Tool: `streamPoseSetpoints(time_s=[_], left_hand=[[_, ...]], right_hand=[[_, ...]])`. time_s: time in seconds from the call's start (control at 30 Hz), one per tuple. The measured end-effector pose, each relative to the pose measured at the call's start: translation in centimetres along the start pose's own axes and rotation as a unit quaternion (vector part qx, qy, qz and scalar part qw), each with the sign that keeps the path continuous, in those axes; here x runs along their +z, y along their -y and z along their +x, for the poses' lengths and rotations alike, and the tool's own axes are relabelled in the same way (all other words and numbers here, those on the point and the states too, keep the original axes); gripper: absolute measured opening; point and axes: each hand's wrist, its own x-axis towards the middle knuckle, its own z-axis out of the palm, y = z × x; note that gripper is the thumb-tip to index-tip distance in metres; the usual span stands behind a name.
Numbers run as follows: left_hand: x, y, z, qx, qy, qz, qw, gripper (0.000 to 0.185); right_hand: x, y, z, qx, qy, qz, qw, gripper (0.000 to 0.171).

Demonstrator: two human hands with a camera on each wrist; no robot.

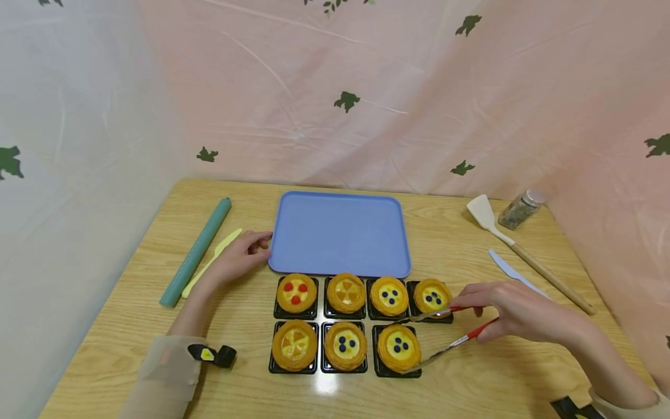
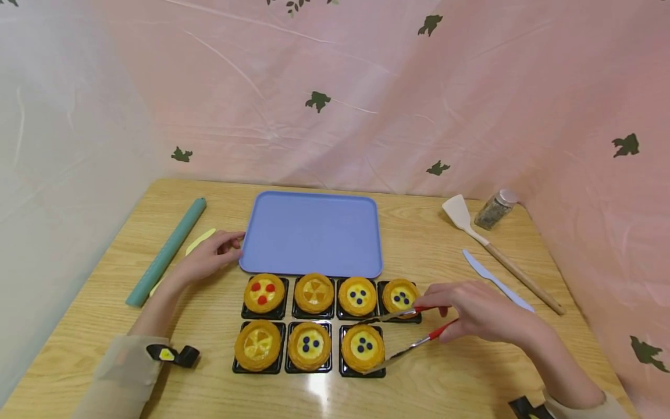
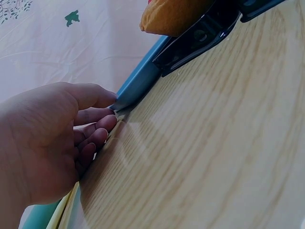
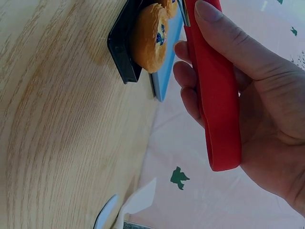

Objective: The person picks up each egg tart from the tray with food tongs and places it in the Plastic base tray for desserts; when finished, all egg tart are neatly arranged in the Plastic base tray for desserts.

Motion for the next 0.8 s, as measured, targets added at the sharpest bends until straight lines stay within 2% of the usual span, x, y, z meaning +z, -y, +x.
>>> streamPoseSetpoints(time_s=[0.8], left_hand=[[-0.19, 0.04, 0.05, 0.002, 0.003, 0.004, 1.0000, 0.052]], right_hand=[[-0.18, 0.08, 0.04, 0.000, -0.003, 0.006, 1.000, 0.059]])
